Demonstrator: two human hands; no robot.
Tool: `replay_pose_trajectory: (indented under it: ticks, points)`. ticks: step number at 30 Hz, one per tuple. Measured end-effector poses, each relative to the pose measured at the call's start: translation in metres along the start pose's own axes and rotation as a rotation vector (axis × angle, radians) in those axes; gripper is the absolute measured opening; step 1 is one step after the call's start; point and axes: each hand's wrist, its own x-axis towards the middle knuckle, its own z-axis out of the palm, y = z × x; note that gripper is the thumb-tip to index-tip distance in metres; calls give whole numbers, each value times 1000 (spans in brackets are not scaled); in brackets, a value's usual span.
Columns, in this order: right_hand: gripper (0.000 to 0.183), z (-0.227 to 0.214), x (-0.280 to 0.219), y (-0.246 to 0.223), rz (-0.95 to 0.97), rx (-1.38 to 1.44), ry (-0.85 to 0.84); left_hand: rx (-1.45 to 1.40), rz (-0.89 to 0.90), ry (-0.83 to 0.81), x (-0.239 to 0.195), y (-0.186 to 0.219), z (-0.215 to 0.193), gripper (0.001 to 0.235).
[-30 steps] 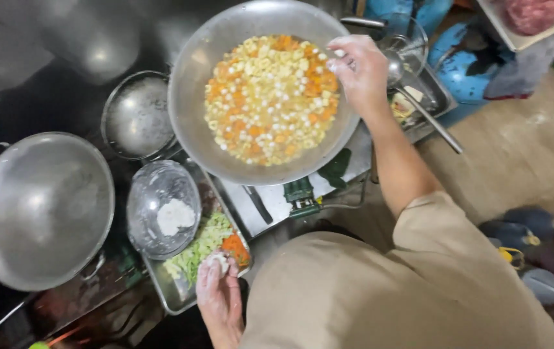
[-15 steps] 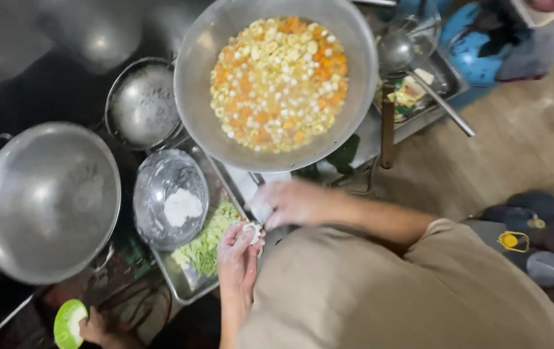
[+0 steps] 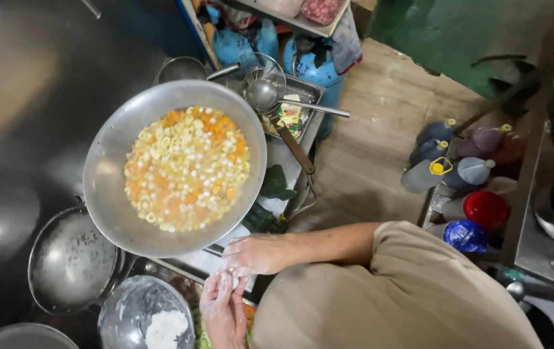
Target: Pinching small pieces of dough from a bowl, rolling them into spherical shapes between the palms, and dropping them into a wok containing simmering liquid and other ingredients.
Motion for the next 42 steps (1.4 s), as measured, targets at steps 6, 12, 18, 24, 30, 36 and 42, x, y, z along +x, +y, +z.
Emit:
replay_pose_trajectory:
  ticks: [6,12,18,24,30,36,42]
  points:
    - [30,2,-14,-5,-18,-28,140,13,-60,-54,-3,6,14,15]
    - [34,4,-8,-16,-19,22,73,-19,46,-127,-13,21,11,15]
    - [32,29,2,-9,-90,-87,116,-19,101,-94,-22,18,0,9]
    - [20,-25,2,-21,217,250,221,-6,96,8,-30,15,-19,11]
    - [16,-76,-17,3,516,464,656,-95,275,-13,-25,-2,-57,7]
    - [32,-94,-39,19,609,881,945,-73,214,78,-22,-18,-69,14]
    - [16,-101,-42,10,580,710,780,-68,257,21,-18,-7,-69,7]
